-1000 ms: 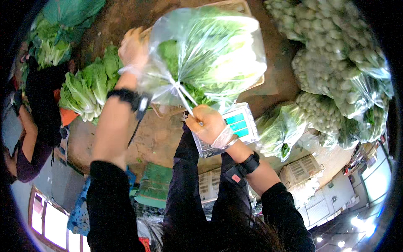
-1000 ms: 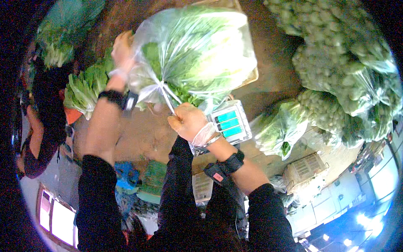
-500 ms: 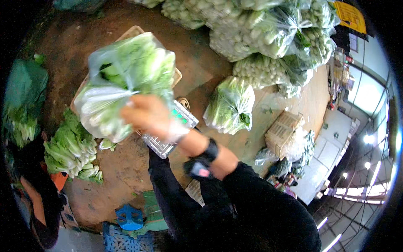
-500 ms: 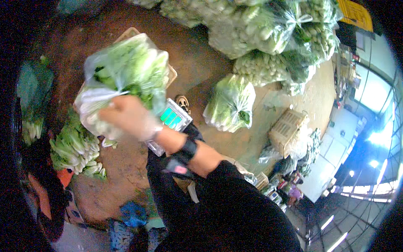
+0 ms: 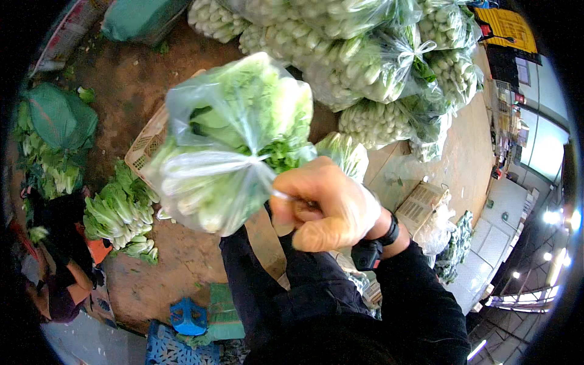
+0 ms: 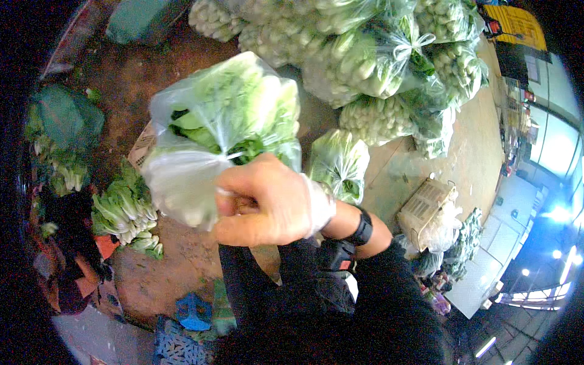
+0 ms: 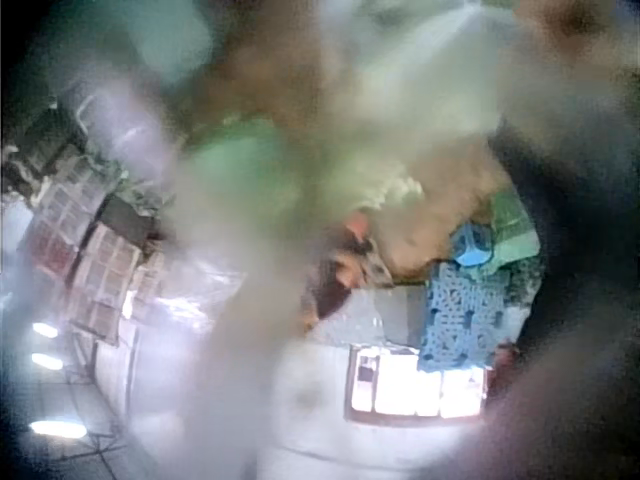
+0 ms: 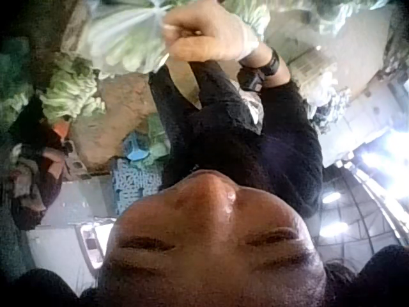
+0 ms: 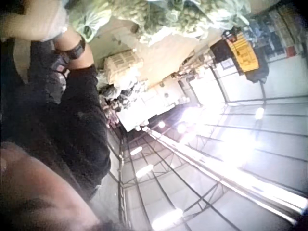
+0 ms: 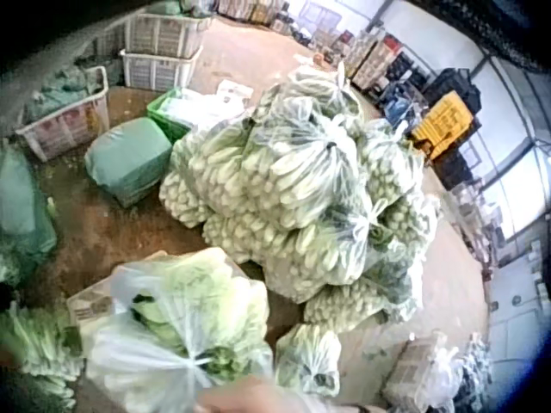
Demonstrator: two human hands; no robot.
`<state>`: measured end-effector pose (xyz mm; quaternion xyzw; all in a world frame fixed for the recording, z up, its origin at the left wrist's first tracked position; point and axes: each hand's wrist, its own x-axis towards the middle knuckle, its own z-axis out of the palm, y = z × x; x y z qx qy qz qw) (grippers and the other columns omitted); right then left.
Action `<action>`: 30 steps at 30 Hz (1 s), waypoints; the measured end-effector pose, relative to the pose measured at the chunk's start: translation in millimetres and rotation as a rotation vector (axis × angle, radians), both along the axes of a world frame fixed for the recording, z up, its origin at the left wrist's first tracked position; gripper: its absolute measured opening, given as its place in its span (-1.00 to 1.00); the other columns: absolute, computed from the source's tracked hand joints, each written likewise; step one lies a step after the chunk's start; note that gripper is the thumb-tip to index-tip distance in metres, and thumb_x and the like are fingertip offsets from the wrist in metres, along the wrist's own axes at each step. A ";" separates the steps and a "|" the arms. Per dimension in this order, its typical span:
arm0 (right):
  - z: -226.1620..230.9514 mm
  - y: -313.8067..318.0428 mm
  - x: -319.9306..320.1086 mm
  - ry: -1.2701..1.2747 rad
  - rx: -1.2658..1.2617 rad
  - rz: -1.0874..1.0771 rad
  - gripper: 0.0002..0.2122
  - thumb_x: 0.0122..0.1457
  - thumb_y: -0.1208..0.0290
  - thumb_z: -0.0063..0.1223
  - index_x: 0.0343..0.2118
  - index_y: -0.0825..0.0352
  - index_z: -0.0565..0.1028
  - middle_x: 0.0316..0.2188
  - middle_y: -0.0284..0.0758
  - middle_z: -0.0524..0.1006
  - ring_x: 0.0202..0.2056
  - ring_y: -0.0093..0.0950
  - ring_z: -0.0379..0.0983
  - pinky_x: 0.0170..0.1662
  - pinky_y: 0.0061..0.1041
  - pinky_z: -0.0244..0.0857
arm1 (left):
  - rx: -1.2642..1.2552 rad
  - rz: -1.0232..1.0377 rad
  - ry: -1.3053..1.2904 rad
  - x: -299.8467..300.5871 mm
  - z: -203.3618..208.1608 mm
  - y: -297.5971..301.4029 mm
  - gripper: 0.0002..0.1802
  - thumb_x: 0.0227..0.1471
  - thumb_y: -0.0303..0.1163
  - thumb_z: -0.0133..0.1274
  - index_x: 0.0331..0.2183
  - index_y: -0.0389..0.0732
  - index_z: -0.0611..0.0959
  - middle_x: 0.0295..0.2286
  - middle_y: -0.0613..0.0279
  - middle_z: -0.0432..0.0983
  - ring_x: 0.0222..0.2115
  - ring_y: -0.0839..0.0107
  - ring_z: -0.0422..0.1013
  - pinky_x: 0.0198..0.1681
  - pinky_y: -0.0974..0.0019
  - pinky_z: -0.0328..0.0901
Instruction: The person selects heads of Chinese cabbage from a pile, places them into a plastic bag on a digital scale, ties the bag closed, and sets it aside.
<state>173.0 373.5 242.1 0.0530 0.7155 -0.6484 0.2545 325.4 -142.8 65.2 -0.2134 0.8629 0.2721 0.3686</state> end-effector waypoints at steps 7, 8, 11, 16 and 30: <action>34.3 78.6 45.5 -0.072 0.113 0.011 -0.72 -0.13 0.19 0.09 -0.66 0.33 0.37 -0.78 -0.35 0.31 -0.71 -0.51 0.24 -0.61 -0.49 0.13 | 0.102 0.391 -0.224 136.2 30.7 103.8 -0.54 -0.02 -0.26 -0.03 -0.06 -0.23 0.38 -0.19 0.18 0.32 -0.16 0.41 0.23 -0.08 0.35 0.15; 39.0 87.5 52.9 -0.135 0.145 0.001 -0.72 -0.12 0.19 0.09 -0.66 0.32 0.37 -0.78 -0.35 0.30 -0.71 -0.51 0.24 -0.61 -0.49 0.13 | 0.109 0.426 -0.250 146.0 33.1 111.9 -0.55 -0.01 -0.25 -0.03 -0.07 -0.23 0.38 -0.19 0.18 0.32 -0.17 0.42 0.23 -0.09 0.36 0.15; 31.7 124.6 87.0 -0.233 0.315 -0.060 -0.68 -0.07 0.18 0.07 -0.68 0.37 0.36 -0.79 -0.33 0.28 -0.70 -0.54 0.18 -0.59 -0.48 0.11 | 0.114 0.515 -0.331 173.4 38.5 123.3 -0.57 0.01 -0.24 -0.05 -0.09 -0.23 0.40 -0.22 0.20 0.34 -0.19 0.44 0.25 -0.10 0.37 0.17; 9.3 176.4 126.0 -0.351 0.457 -0.130 -0.63 -0.05 0.17 0.05 -0.74 0.40 0.33 -0.82 -0.26 0.24 -0.73 -0.50 0.17 -0.61 -0.43 0.09 | 0.030 0.574 -0.389 182.4 61.7 89.3 -0.60 0.05 -0.22 -0.08 -0.11 -0.24 0.43 -0.25 0.23 0.37 -0.23 0.48 0.27 -0.13 0.39 0.19; -112.2 174.6 242.1 -0.360 0.608 -0.273 -0.59 -0.08 0.05 0.04 -0.73 0.36 0.42 -0.74 -0.16 0.42 -0.65 -0.26 0.40 -0.51 -0.38 0.28 | 0.631 0.189 -0.712 -12.6 -133.5 399.7 -0.16 -0.01 0.16 -0.16 0.14 -0.17 0.05 0.05 -0.11 0.08 0.00 0.01 0.18 -0.14 0.09 0.33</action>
